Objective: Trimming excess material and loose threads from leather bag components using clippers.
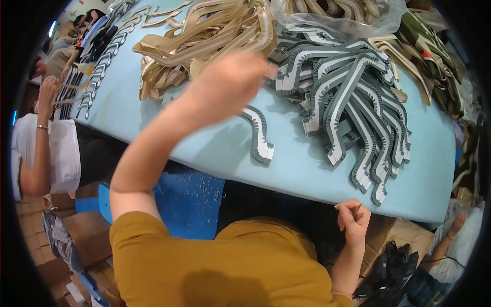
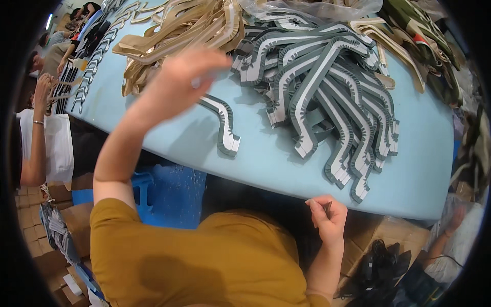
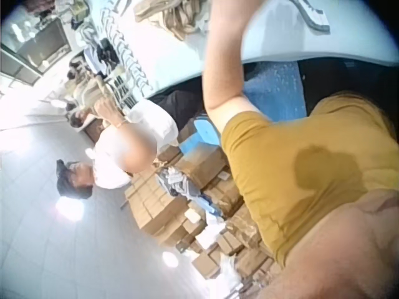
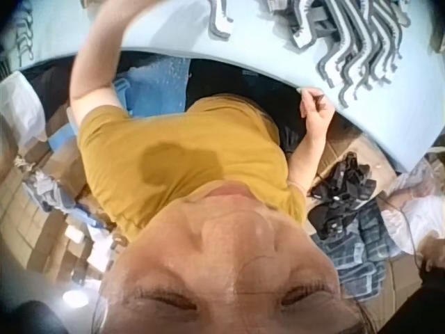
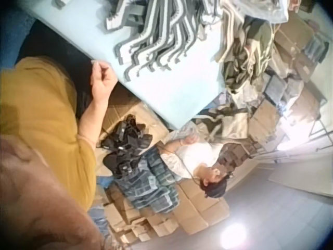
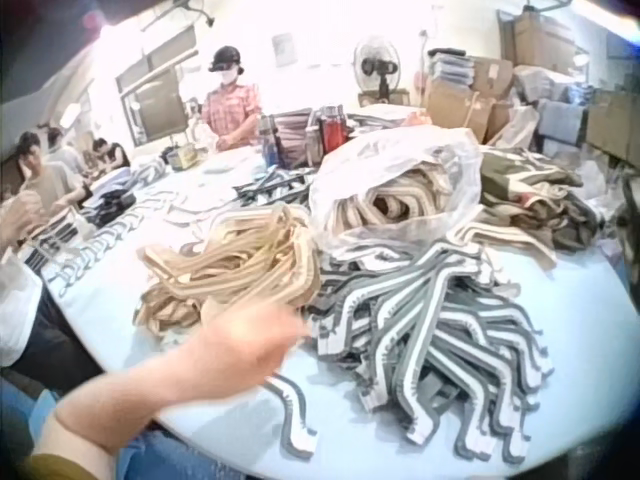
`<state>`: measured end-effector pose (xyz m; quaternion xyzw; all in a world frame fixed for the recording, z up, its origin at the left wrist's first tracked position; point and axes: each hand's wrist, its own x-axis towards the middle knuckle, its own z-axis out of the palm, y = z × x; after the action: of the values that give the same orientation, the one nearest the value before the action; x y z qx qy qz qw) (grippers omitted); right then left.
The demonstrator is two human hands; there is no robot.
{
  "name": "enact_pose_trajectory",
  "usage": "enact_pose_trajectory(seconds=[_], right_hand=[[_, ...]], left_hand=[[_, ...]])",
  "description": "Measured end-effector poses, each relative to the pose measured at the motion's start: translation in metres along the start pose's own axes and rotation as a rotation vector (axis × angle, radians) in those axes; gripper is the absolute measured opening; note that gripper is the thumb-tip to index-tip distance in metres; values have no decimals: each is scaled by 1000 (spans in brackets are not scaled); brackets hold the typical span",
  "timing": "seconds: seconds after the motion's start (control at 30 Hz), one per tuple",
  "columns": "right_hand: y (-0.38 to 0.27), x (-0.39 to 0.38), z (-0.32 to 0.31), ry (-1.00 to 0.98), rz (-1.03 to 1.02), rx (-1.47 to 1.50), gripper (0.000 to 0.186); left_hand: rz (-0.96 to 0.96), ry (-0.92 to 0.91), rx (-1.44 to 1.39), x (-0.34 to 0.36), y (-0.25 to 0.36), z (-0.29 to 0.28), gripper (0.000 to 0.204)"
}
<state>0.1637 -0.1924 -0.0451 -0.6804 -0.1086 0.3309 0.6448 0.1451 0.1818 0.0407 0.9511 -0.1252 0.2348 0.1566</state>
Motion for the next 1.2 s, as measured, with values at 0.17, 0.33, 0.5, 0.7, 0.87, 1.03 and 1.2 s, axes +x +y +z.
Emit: enact_pose_trajectory(seconds=[0.17,0.33,0.5,0.7,0.87,1.03,1.2], right_hand=[[5,1,4,-30,-69,-4,11],[10,-3,6,19,-165,11,14],[2,-15,29,93,-154,102,18],[0,-31,31,184,-106,-89,27],[8,-33,35,162,-15,160,14],[-5,-36,36,15,-109,352,10],[-28,-47,34,-178,-131,299,9]], left_hand=[[-12,-204,255,-64,22,31,40],[72,-134,154,-61,50,54,34],[169,44,-34,-48,100,88,32],[135,117,-76,-40,133,104,30],[70,141,-128,-42,140,102,33],[-83,-2,-341,-57,153,56,40],[-355,-375,-1056,-51,159,12,48]])
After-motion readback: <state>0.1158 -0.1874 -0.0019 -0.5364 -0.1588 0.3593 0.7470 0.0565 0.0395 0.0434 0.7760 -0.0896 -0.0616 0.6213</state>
